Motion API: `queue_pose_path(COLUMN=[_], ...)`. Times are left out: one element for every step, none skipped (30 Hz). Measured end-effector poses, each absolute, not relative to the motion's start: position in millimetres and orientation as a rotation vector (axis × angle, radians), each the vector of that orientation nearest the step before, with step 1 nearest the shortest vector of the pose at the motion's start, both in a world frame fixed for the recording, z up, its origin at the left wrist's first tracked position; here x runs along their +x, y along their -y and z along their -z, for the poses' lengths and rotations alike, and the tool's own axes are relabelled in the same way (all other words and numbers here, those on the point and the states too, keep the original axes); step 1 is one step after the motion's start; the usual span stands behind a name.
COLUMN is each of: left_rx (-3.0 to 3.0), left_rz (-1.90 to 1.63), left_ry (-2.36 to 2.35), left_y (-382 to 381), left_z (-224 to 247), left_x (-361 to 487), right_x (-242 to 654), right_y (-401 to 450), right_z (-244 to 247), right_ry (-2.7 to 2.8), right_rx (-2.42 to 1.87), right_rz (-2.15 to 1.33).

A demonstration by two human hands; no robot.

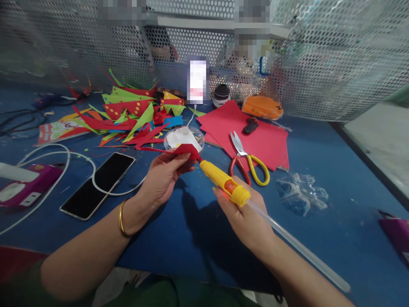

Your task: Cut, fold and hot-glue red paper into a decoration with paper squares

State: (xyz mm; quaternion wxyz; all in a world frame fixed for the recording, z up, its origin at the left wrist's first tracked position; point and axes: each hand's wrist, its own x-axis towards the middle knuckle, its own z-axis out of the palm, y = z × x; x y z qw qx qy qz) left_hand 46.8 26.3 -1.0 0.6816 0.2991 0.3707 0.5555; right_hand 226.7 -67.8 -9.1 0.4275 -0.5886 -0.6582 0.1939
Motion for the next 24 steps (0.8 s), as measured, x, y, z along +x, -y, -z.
queue_pose_path(left_rx=[0.668, 0.665, 0.661, 0.657, 0.655, 0.655, 0.657, 0.661, 0.664, 0.668, 0.672, 0.677, 0.685, 0.694, 0.705, 0.715, 0.723, 0.73, 0.736, 0.742, 0.747, 0.751, 0.753, 0.754], left_rz=[-1.246, -1.245, -1.244, -1.243, -1.241, -1.238, -1.237, -1.237, -1.238, -1.237, -1.236, -1.233, -1.228, -1.224, -1.219, -1.214, -1.21, -1.206, -1.204, -1.202, -1.201, -1.203, -1.206, -1.209], left_ry=[-0.826, -0.82, -0.816, -0.814, -0.813, -0.814, -0.815, -0.816, -0.818, -0.82, -0.826, -0.832, -0.839, -0.846, -0.853, -0.858, -0.861, -0.863, -0.866, -0.868, -0.872, -0.875, -0.877, -0.879], left_y=[-26.7, -27.1, -27.6, -28.1, -28.5, -28.7, -28.9, -28.9, -28.9, -28.8, -28.7, -28.7, -28.8, -28.9, -29.1, -29.3, -29.5, -29.6, -29.7, -29.7, -29.6, -29.4, -29.2, -29.0], left_z=[1.1, 1.2, 1.4, 1.7, 2.0, 2.3, 2.6, 2.9, 3.2, 3.4, 3.5, 3.7, 3.8, 3.8, 3.9, 3.9, 4.0, 4.0, 4.1, 4.1, 4.0, 4.0, 3.9, 3.7], left_x=[46.6, 46.4, 46.2, 46.0, 45.9, 45.7, 45.6, 45.6, 45.5, 45.4, 45.3, 45.1, 45.0, 44.8, 44.6, 44.5, 44.4, 44.4, 44.4, 44.4, 44.5, 44.6, 44.6, 44.6], right_x=[226.3, 225.9, 225.4, 225.1, 224.8, 224.7, 224.8, 225.1, 225.4, 225.8, 226.2, 226.4, 226.5, 226.5, 226.3, 226.1, 225.9, 225.9, 225.9, 226.1, 226.4, 226.8, 227.2, 227.6], right_y=[67.8, 67.7, 67.5, 67.3, 67.2, 67.2, 67.3, 67.6, 67.9, 68.3, 68.7, 68.9, 69.0, 68.9, 68.8, 68.5, 68.2, 68.0, 67.8, 67.8, 67.8, 67.8, 68.0, 68.2], right_z=[8.6, 7.9, 7.3, 6.7, 6.3, 6.1, 6.1, 6.3, 6.6, 6.8, 6.9, 6.9, 6.7, 6.3, 6.0, 5.8, 5.9, 6.2, 6.7, 7.4, 8.2, 8.8, 9.1, 9.1], right_ry=[1.639, 1.632, 1.628, 1.622, 1.619, 1.618, 1.619, 1.619, 1.621, 1.624, 1.628, 1.627, 1.629, 1.629, 1.627, 1.623, 1.617, 1.613, 1.613, 1.613, 1.616, 1.617, 1.615, 1.609], right_rx=[-1.469, -1.468, -1.466, -1.462, -1.454, -1.445, -1.436, -1.428, -1.424, -1.423, -1.423, -1.425, -1.428, -1.433, -1.438, -1.447, -1.457, -1.466, -1.471, -1.472, -1.472, -1.473, -1.472, -1.475], right_rz=[-0.483, -0.48, -0.475, -0.469, -0.461, -0.455, -0.45, -0.447, -0.448, -0.451, -0.457, -0.463, -0.472, -0.483, -0.492, -0.502, -0.508, -0.511, -0.513, -0.512, -0.513, -0.518, -0.527, -0.544])
